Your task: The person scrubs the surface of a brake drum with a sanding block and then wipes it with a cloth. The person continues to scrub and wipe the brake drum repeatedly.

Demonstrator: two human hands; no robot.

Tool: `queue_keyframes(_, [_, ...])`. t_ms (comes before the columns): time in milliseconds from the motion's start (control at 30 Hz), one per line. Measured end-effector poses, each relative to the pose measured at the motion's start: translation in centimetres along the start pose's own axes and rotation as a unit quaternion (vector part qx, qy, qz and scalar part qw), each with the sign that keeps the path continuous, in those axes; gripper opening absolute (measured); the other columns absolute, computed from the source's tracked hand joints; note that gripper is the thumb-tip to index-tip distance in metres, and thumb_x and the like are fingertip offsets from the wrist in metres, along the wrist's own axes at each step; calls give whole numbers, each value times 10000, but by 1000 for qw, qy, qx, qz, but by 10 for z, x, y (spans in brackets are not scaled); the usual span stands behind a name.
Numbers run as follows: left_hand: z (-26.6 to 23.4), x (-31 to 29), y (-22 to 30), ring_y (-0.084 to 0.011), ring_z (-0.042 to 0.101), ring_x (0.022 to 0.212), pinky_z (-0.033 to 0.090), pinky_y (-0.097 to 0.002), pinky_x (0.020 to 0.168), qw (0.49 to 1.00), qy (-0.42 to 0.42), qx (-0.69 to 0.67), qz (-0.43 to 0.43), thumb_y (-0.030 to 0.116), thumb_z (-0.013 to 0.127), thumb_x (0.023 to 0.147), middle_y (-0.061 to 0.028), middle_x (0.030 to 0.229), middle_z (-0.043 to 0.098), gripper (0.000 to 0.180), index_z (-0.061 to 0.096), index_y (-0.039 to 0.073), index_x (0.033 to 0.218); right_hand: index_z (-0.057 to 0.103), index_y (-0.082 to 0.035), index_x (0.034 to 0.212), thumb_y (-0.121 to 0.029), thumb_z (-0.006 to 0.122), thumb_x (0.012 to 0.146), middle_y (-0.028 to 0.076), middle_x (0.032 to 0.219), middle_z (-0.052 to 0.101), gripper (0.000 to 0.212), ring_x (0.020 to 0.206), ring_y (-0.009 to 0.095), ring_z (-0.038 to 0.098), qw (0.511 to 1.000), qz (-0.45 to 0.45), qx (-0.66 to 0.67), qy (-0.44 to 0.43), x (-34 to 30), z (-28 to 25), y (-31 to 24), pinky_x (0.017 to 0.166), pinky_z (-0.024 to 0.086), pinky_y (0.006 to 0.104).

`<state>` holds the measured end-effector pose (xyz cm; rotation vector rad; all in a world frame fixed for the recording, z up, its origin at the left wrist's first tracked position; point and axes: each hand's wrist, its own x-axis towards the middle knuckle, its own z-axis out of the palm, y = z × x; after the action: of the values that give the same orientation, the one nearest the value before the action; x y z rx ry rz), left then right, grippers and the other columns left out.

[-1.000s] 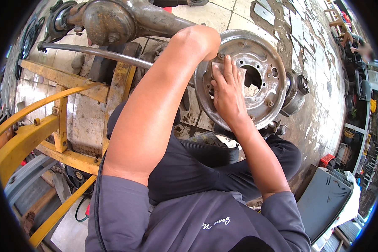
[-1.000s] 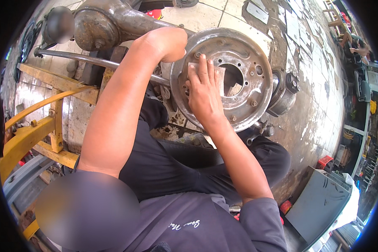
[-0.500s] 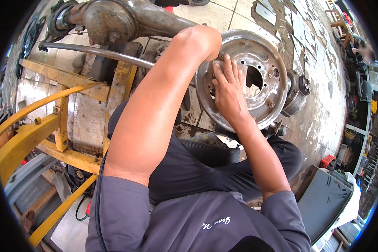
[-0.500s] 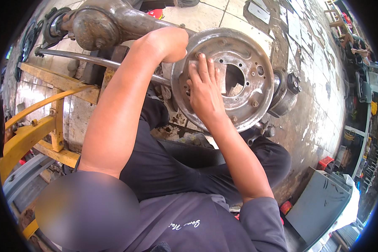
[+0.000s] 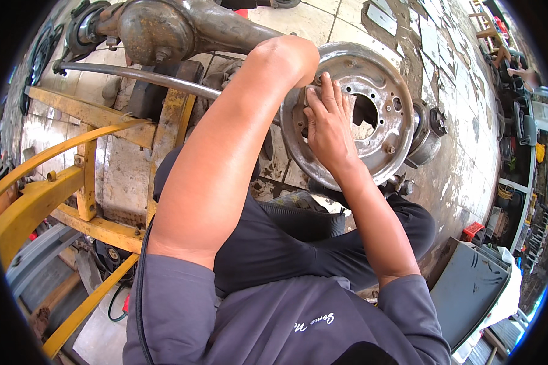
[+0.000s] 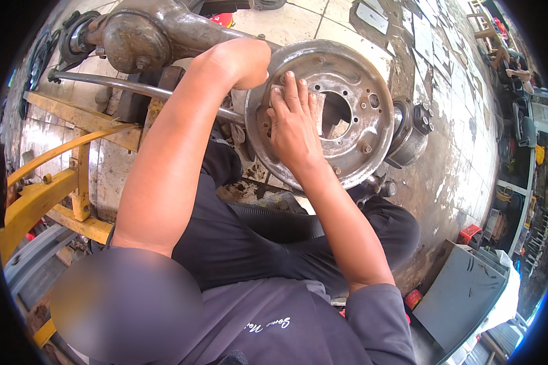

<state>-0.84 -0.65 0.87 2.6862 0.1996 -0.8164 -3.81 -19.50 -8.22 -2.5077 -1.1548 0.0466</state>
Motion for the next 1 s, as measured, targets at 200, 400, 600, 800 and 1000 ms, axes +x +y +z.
queue_keyframes(200, [1, 3, -1, -364, 689, 1035, 545, -433, 905, 1000, 2, 4, -4, 119, 587, 908, -232, 1109, 705, 251, 738, -13, 1059, 528, 17, 1381, -138, 541, 998, 257, 1587, 313, 413, 1461, 479, 294, 1000, -10, -11, -11, -6, -4, 1, 1186, 272, 566])
queue_keyframes(400, [0, 1, 0, -365, 688, 1036, 544, -435, 908, 1000, 0, 5, -4, 114, 582, 906, -231, 1109, 705, 253, 736, -14, 1061, 526, 35, 1380, -135, 549, 992, 246, 1593, 311, 424, 1463, 479, 289, 1000, -1, -9, -13, -9, -1, -3, 1184, 274, 568])
queue_keyframes(600, [-3, -4, 2, -359, 690, 1040, 543, -437, 911, 1000, -7, 1, -9, 121, 579, 917, -227, 1112, 707, 259, 731, -18, 1073, 526, 29, 1392, -147, 552, 989, 229, 1603, 299, 440, 1468, 465, 288, 1000, 2, -29, 0, 2, 2, -3, 1184, 276, 570])
queue_keyframes(800, [-2, -1, 0, -355, 687, 1052, 543, -438, 913, 1000, 2, 0, 1, 128, 582, 918, -223, 1125, 705, 262, 731, -9, 1083, 539, 19, 1376, -161, 545, 993, 231, 1597, 310, 423, 1461, 468, 296, 1000, -8, -28, -8, 0, -1, 0, 1180, 280, 570])
queue_keyframes(1000, [-2, -2, 1, -356, 686, 1054, 542, -440, 914, 1000, -5, -2, -12, 105, 565, 906, -219, 1134, 704, 271, 733, 0, 1090, 536, 7, 1374, -172, 549, 995, 239, 1588, 323, 420, 1455, 465, 311, 1000, -4, -19, -12, -6, -2, -3, 1183, 278, 563])
